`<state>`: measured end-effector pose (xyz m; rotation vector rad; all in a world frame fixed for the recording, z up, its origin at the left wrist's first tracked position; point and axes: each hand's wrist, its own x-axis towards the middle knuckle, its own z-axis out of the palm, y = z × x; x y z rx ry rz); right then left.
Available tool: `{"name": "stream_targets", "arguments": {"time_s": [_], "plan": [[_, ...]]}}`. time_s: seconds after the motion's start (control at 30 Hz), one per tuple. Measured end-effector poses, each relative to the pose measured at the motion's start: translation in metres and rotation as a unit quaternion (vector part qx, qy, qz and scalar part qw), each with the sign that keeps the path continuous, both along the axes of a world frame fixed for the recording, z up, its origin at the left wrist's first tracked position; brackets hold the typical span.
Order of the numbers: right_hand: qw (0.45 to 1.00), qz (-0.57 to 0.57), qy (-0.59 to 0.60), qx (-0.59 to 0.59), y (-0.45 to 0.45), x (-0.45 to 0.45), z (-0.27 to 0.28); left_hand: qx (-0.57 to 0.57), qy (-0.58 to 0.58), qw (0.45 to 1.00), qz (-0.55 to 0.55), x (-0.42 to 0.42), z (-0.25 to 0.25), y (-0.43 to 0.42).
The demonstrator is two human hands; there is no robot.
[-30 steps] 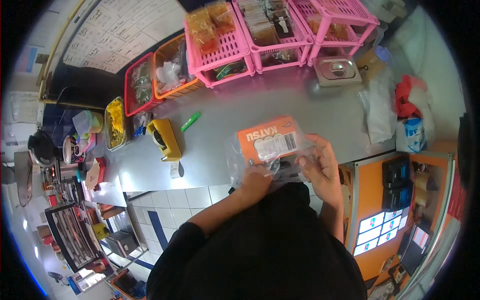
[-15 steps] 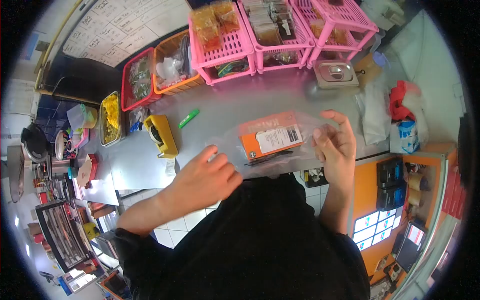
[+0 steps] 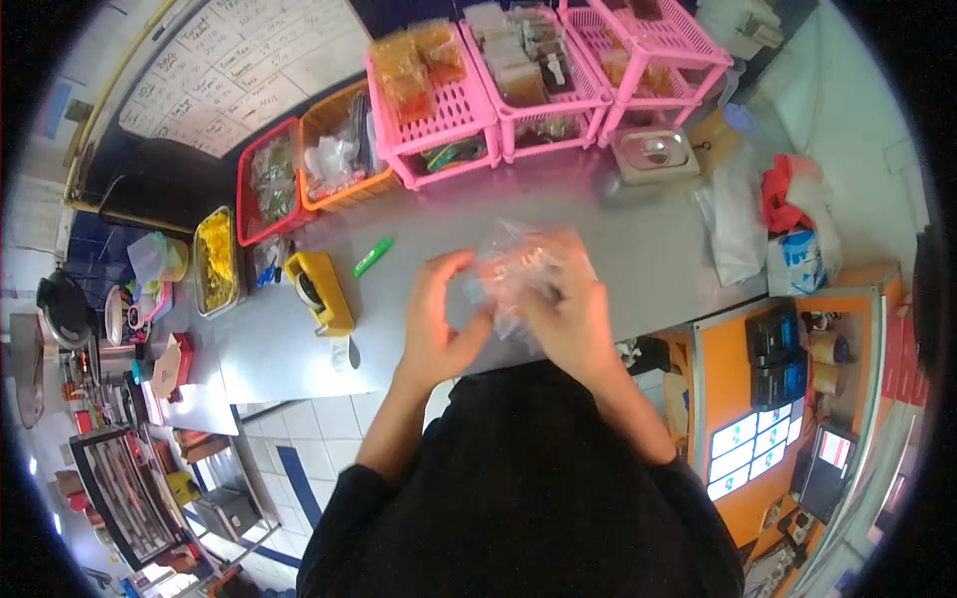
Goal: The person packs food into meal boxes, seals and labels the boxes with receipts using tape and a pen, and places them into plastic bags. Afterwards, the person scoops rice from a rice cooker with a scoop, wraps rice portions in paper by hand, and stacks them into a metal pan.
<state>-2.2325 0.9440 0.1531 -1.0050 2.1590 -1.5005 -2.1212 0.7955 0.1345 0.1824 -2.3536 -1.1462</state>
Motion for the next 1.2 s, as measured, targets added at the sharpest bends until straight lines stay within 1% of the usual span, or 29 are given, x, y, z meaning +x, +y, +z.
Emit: {"name": "stream_targets", "arguments": {"time_s": [0.07,0.1,0.13,0.2,0.23,0.27,0.33,0.37,0.4,0.43,0.47,0.5,0.53,0.57,0.63,0.67,0.73,0.77,0.8,0.83,0.87,0.9,0.93,0.97,1.0,1.07,1.1,1.17,1.2], "plan": [[0.965,-0.076,-0.196,-0.160,0.007,-0.006,0.002,0.006,-0.074,0.997,-0.014,-0.003,-0.027,0.006],[0.965,-0.077,-0.193,-0.159,0.006,0.003,0.002,0.016,-0.118,0.992,-0.034,-0.006,-0.047,0.009],[0.989,-0.016,-0.110,-0.099,0.003,0.017,0.003,0.025,-0.163,0.985,-0.052,-0.009,-0.067,0.012],[0.992,0.109,0.052,0.023,-0.001,0.041,0.001,-0.113,-0.079,0.990,0.002,-0.049,-0.110,0.028],[0.992,0.111,0.054,0.025,0.000,0.042,-0.003,-0.111,-0.077,0.991,0.004,-0.058,-0.124,0.017],[0.991,0.119,0.058,0.033,0.004,0.038,-0.009,-0.096,-0.126,0.979,-0.127,-0.067,-0.130,0.005],[0.987,0.126,0.081,0.059,0.022,0.017,-0.004,-0.071,-0.169,0.951,-0.247,-0.074,-0.139,-0.006],[0.984,0.126,0.096,0.077,0.037,-0.002,0.003,-0.045,-0.153,0.957,-0.244,-0.071,-0.133,-0.004],[0.994,0.063,0.083,0.044,0.056,-0.019,-0.003,-0.021,-0.138,0.961,-0.240,-0.066,-0.127,-0.003],[0.997,-0.003,0.071,0.008,0.069,-0.033,-0.013,-0.018,-0.139,0.962,-0.233,-0.065,-0.122,-0.002],[0.998,0.002,0.069,0.009,0.071,-0.039,-0.023,0.080,-0.131,0.971,-0.181,-0.064,-0.117,0.001],[0.981,0.004,0.151,0.119,0.073,-0.043,-0.035,0.176,-0.120,0.969,-0.129,-0.065,-0.113,0.004],[0.947,0.003,0.228,0.226,0.075,-0.042,-0.049,0.175,-0.123,0.968,-0.128,-0.064,-0.113,0.008],[0.948,0.000,0.224,0.225,0.068,-0.032,-0.062,0.180,-0.134,0.969,-0.101,-0.063,-0.113,0.014],[0.892,0.129,0.201,0.383,0.043,-0.011,-0.089,0.197,-0.159,0.966,-0.055,-0.064,-0.088,0.027],[0.892,0.132,0.203,0.381,0.040,-0.005,-0.111,0.196,-0.158,0.966,-0.051,-0.063,-0.092,0.039],[0.886,0.020,0.369,0.280,0.030,0.012,-0.145,0.486,-0.098,0.861,0.113,-0.065,-0.108,0.067],[0.903,-0.022,0.357,0.238,0.021,0.018,-0.138,0.262,-0.124,0.949,0.126,-0.064,-0.113,0.077],[0.908,-0.064,0.387,0.145,0.023,0.015,-0.169,0.022,-0.159,0.977,0.138,-0.058,-0.118,0.087],[0.916,-0.080,0.374,0.120,0.025,0.016,-0.179,-0.122,-0.103,0.969,0.191,-0.054,-0.112,0.095],[0.924,-0.094,0.355,0.108,0.026,0.018,-0.181,0.047,-0.047,0.987,0.147,-0.052,-0.113,0.104],[0.933,-0.109,0.330,0.096,0.030,0.018,-0.185,0.214,0.020,0.971,0.108,-0.050,-0.113,0.112],[0.943,-0.127,0.298,0.081,0.033,0.017,-0.188,0.433,0.070,0.898,0.017,-0.046,-0.110,0.107],[0.954,-0.149,0.252,0.061,0.033,0.014,-0.189,0.632,0.114,0.765,-0.040,-0.043,-0.093,0.098],[0.963,-0.174,0.200,0.038,0.033,0.009,-0.191,0.474,0.085,0.874,-0.064,-0.030,-0.077,0.092],[0.968,-0.246,0.031,-0.027,0.026,-0.012,-0.189,0.469,-0.028,0.863,-0.185,0.003,-0.014,0.070],[0.954,-0.283,-0.071,-0.067,0.022,-0.027,-0.183,0.614,-0.104,0.730,-0.281,0.024,0.007,0.054],[0.906,-0.307,-0.247,-0.155,0.028,-0.062,-0.154,0.386,-0.369,0.779,-0.330,0.045,0.007,0.017],[0.889,-0.278,-0.307,-0.195,0.033,-0.073,-0.133,0.269,-0.412,0.832,-0.259,0.058,-0.012,0.014]]}}
